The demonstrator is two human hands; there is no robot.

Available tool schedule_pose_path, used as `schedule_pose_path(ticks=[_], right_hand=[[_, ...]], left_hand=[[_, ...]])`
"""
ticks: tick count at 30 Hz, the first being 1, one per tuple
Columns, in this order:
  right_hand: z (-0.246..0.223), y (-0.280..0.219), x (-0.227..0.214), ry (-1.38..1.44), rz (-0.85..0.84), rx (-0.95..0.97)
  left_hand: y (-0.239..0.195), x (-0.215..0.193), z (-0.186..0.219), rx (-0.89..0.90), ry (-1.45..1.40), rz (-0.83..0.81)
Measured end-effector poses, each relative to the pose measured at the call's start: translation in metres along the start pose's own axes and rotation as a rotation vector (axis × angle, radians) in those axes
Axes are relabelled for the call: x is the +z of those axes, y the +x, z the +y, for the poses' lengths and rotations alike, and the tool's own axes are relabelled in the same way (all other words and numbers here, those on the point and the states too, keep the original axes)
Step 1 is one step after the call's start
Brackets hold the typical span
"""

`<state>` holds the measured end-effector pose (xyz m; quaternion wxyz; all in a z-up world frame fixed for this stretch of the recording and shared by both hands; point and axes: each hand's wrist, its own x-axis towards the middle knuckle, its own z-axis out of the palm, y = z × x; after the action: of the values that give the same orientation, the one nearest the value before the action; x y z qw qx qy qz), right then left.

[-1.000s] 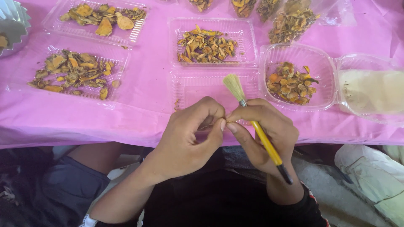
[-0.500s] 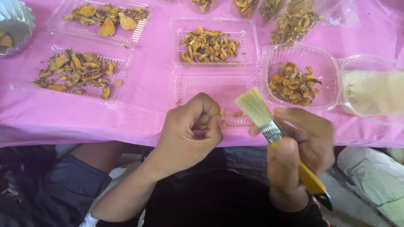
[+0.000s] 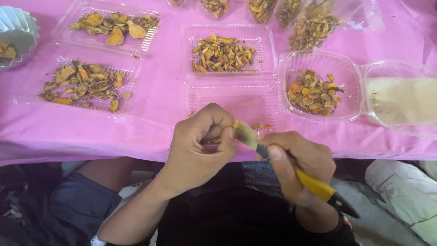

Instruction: The person uses a small brush to clean dried fruit pieces in a clear plastic container on a pink tablecloth. They hold the pieces with one hand and brush them with the other, moving debris into the container.

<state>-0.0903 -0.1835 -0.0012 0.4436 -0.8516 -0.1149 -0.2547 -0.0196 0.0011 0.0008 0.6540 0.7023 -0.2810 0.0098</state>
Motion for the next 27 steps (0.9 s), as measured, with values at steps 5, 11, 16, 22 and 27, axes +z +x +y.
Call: schedule_pose_path(ticks=[5,11,16,22,27], right_hand=[[0.008,0.005,0.012,0.032,0.131,-0.238],[-0.001,0.0,0.012,-0.027,-0.019,-0.26],[-0.005,0.003,0.015,-0.043,0.122,-0.177],[0.003,0.004,0.021,-0.005,0.112,-0.184],[0.092,-0.014,-0.036,-1.168,0.303,-0.097]], left_hand=[[-0.002,0.005,-0.002,-0.02,-0.109,-0.012],[-0.005,0.001,-0.009,-0.135,-0.28,0.036],[-0.011,0.004,-0.009,-0.087,-0.211,0.044],[-0.011,0.002,0.0,0.088,-0.105,-0.11],[0.004,-0.032,-0.017,0.159,0.316,-0.218]])
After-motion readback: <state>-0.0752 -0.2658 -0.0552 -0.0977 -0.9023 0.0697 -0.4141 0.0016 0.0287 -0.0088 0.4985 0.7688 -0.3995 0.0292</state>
